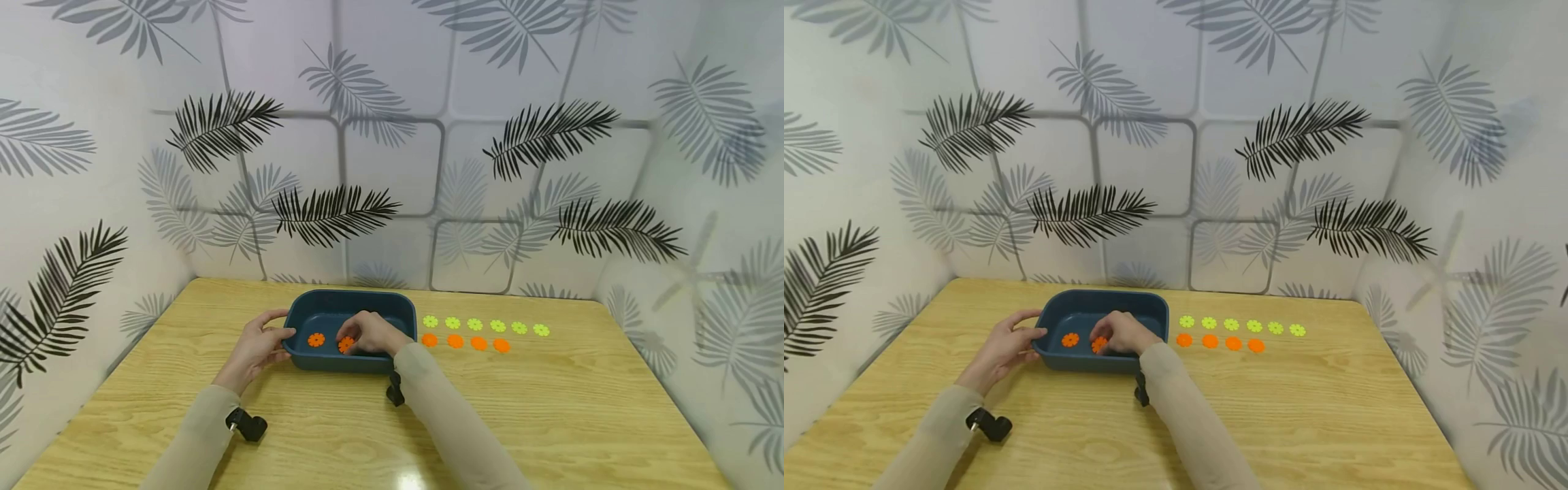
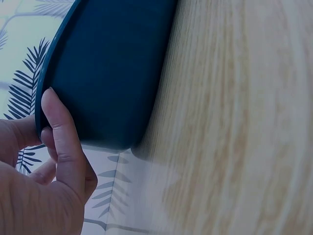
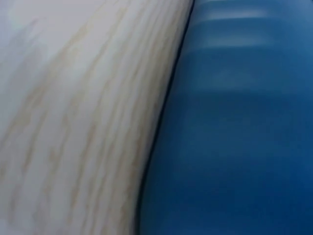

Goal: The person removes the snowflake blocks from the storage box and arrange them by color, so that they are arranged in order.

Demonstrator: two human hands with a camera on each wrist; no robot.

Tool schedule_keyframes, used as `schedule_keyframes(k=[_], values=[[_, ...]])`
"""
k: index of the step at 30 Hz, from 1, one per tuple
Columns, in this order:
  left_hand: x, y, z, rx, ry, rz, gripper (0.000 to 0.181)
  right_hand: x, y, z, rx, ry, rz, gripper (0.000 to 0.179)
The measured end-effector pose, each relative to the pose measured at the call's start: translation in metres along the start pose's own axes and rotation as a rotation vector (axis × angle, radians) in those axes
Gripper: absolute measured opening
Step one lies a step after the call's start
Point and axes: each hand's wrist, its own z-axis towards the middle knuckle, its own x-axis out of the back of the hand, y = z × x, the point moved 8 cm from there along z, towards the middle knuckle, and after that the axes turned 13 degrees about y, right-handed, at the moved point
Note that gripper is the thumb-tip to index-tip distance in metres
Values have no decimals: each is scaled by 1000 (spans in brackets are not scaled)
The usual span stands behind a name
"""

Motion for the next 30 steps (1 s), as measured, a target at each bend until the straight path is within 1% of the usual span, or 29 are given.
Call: schedule_keyframes(k=[5,11,15,21,27,30], values=[[-1,1,-1,-10,-5,1,55,1,-2,0,40,13,21,24],[-2,0,-1,-5,-13,-9,55,4,-7,0,69,20,132,27],[-2,2,-1,-13,-13,-10,55,8,-10,-1,85,26,171,28],[-3,2,0,-9,-16,-11,55,19,-15,-9,98,51,198,30],[-4,2,-1,-12,-21,-6,55,32,-12,-19,96,77,167,33],[-4,3,-2,-19,-20,-1,55,41,-11,-23,103,103,170,33]])
